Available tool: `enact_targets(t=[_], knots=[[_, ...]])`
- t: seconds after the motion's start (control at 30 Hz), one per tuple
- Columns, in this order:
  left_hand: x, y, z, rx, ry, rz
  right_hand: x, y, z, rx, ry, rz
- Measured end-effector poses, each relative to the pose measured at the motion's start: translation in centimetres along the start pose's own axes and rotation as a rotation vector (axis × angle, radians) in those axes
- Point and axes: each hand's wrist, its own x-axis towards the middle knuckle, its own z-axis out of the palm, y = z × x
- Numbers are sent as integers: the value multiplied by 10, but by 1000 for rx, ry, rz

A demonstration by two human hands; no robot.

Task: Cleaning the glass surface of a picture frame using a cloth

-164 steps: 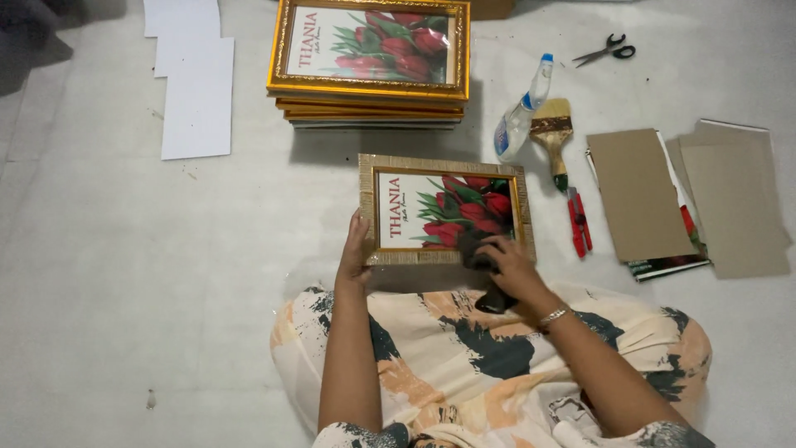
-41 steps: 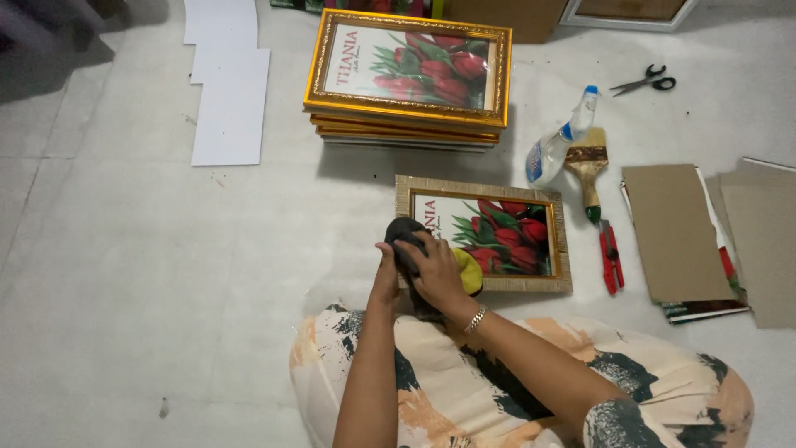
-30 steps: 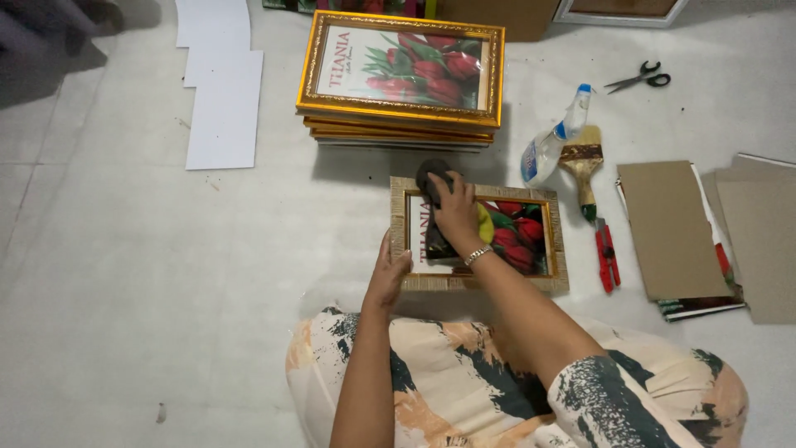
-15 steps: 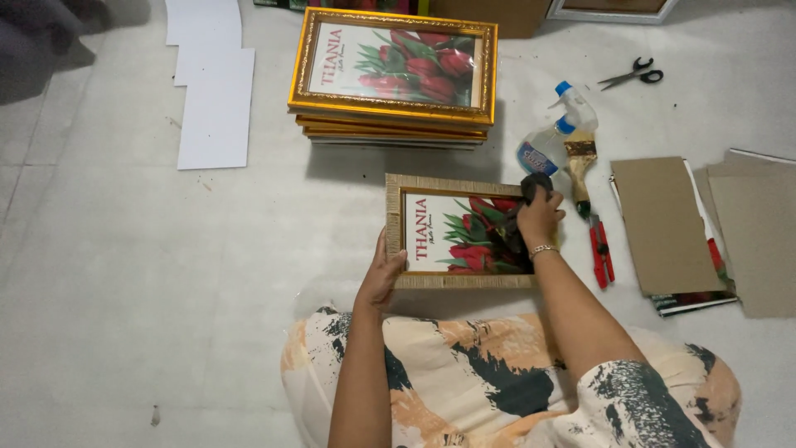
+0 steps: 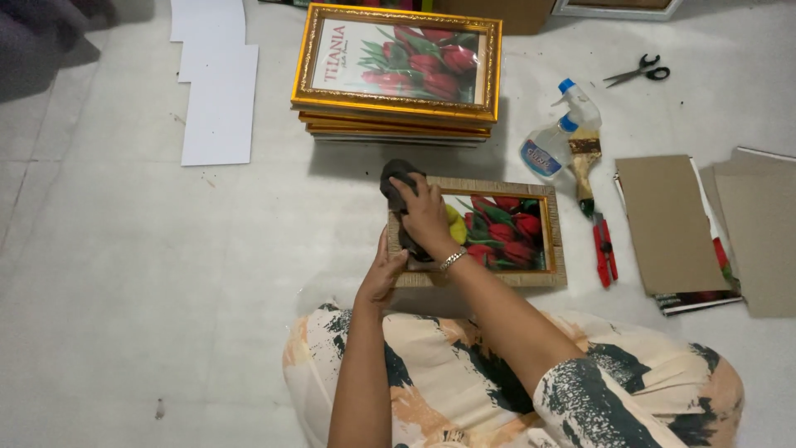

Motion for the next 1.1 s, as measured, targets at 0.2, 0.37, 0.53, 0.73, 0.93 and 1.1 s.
enact_targets(t=[0.2,0.37,0.53,0.73,0.93,1.1], knots=[[7,-10,-5,22,3,22,-29,82,-48,-26,-33,255],[1,2,7,37,-1,30,-74,186,-71,-208,23,402],[4,-7,1,59,7,47,-99,251,-62,-243,12,547],[6,-11,1,-3,20,80,-178,203,-83,-314,-116,516],[7,-17,-1,-25,34,80,-212,200,-86,-330,-64,462],[-3,-3,7,64,43,37,-141,238,-73,-314,25,332]])
